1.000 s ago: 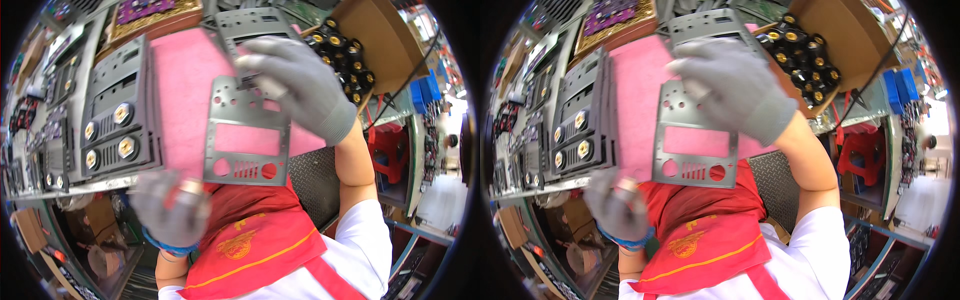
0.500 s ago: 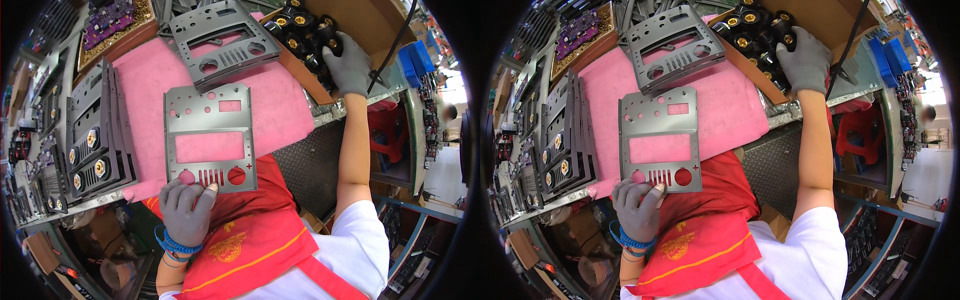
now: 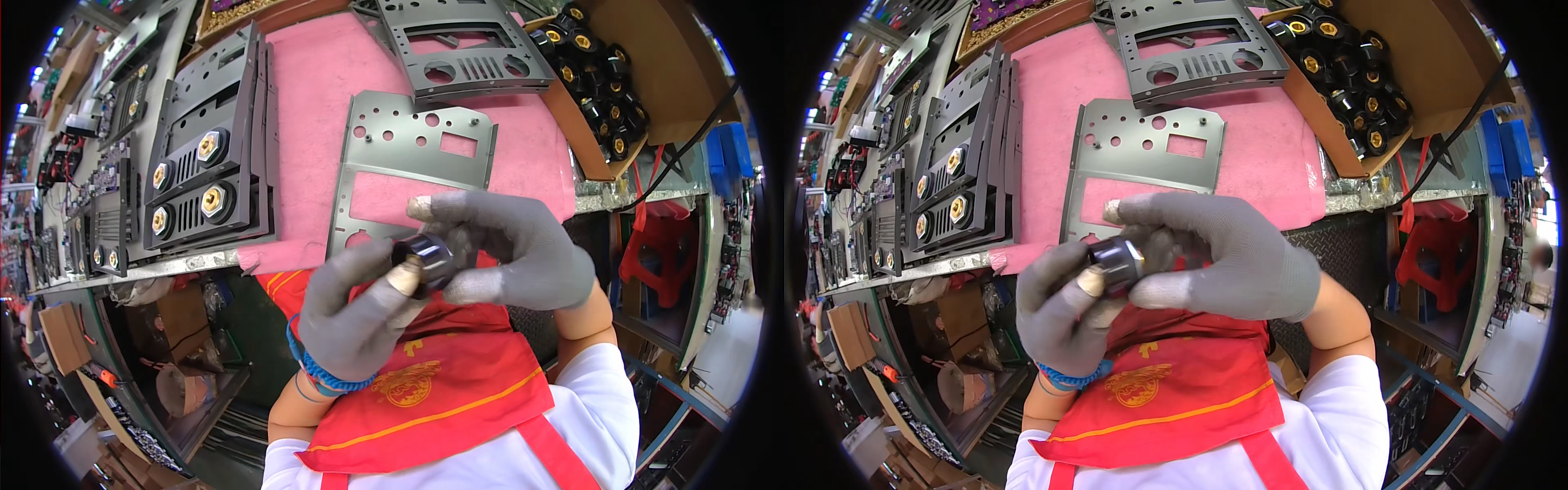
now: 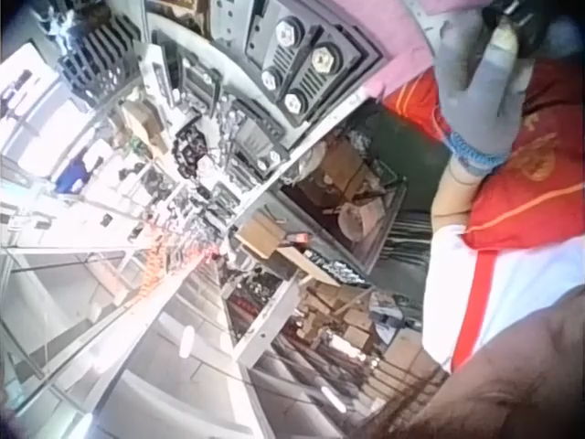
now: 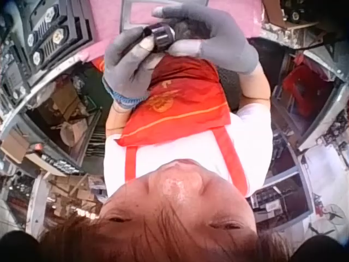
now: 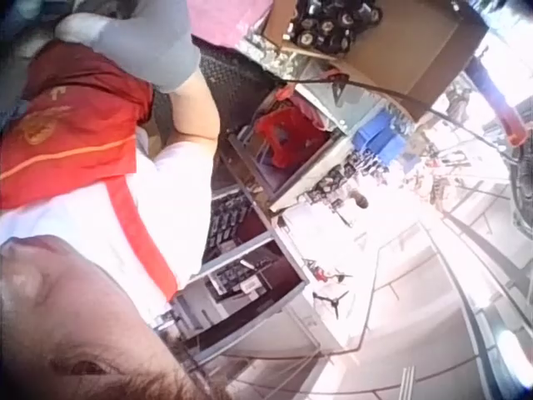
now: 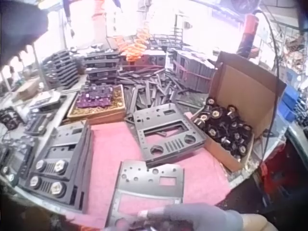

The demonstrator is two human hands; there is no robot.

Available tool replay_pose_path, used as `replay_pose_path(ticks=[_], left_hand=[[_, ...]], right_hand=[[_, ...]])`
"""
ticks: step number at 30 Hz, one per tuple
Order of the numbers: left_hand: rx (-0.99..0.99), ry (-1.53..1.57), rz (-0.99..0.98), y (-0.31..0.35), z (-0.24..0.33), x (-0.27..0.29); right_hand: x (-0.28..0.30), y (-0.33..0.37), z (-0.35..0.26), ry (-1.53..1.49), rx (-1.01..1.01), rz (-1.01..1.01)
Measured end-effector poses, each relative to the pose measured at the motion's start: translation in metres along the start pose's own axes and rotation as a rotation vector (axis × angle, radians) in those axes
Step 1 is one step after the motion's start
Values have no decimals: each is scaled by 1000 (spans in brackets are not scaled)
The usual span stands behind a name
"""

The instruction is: Installing large circular components into a metal housing panel manually.

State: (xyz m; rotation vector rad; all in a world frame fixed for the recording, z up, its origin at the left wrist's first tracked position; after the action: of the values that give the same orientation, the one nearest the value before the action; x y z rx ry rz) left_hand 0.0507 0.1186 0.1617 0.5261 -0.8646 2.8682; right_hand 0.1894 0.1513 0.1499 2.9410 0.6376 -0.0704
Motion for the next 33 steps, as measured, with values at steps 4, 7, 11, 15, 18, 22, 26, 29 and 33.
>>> replay_pose_path(ticks=[4,7,11,15,18,22,26,29,33], left_hand=[[339,534,239,16,-22,7],[496,797,343,32,-40,14],[801,1030,252,65,-60,5],[988,1118,190,76,-62,-1],[1083,1141,113,97,-72,-14],[860,1511,145,80,-52,-1],[811,1500,91,71,-47,2],[873,1407,54,79,-58,-2],[1033,1414,56,89,-54,-5]], right_hand=[[-7,2,-3,183,187,212],[-22,1,-12,294,426,270],[-51,5,-32,437,793,127],[-89,17,-31,204,720,-406],[-89,8,-41,114,823,-374],[-29,-23,-16,687,447,12],[-24,-21,-34,562,664,116],[-74,-3,-40,564,729,2],[-78,0,-23,606,767,10]])
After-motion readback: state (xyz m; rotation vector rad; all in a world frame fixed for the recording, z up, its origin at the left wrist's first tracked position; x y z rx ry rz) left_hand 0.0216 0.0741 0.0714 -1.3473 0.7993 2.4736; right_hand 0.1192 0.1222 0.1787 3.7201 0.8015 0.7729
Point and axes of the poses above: each hand's wrist, its own y-axis away from the middle knuckle, its own x-axis out of the back of the hand, z = x × y, the point moved 9 cm from there along -y, towards the middle knuckle, and after that the axes turned 6 degrees about z, right-handed, at the moved point
